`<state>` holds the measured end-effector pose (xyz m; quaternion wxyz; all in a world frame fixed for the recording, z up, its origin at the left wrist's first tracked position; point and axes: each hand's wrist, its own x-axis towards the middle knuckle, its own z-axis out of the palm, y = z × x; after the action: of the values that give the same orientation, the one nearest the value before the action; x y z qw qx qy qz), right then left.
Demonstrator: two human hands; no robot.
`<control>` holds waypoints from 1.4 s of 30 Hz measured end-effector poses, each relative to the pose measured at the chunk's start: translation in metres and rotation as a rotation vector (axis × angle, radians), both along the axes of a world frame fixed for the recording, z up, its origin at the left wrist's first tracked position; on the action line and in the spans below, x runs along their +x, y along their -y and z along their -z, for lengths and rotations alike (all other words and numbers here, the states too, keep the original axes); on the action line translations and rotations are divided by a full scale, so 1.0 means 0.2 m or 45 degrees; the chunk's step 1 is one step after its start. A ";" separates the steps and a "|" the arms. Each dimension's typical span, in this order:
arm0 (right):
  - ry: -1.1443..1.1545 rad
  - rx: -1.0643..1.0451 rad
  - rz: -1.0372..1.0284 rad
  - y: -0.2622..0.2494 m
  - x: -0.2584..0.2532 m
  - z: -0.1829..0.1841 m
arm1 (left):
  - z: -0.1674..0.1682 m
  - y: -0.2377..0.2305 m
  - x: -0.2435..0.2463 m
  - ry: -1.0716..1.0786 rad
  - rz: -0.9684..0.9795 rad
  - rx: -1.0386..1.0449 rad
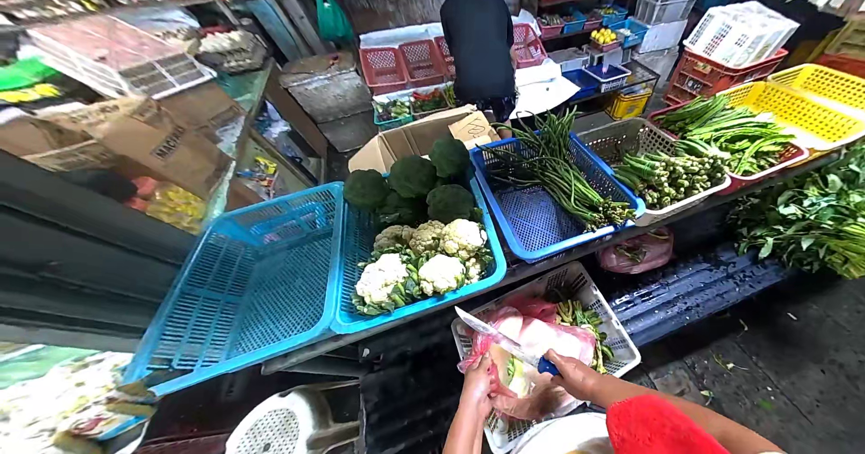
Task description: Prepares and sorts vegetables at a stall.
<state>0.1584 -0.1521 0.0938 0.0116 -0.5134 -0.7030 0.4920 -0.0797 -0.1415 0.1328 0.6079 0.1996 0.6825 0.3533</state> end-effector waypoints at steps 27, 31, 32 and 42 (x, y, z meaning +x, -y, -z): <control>0.366 0.296 0.275 0.22 0.39 -0.10 | 0.17 -0.07 -0.58 -1.054 -0.093 0.163; 0.375 0.168 0.393 0.29 0.49 -0.09 | -0.07 0.01 -0.23 -1.143 0.549 0.588; 0.392 0.121 0.397 0.29 0.51 -0.08 | -0.07 0.03 -0.12 -1.046 0.762 0.530; 0.393 -0.061 0.216 0.20 0.64 -0.09 | 0.19 0.04 0.37 -0.845 1.101 -0.188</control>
<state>0.2862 -0.1926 0.1125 -0.0671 -0.6405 -0.6386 0.4212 -0.0050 -0.1492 0.0957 0.4623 0.5192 0.7163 -0.0593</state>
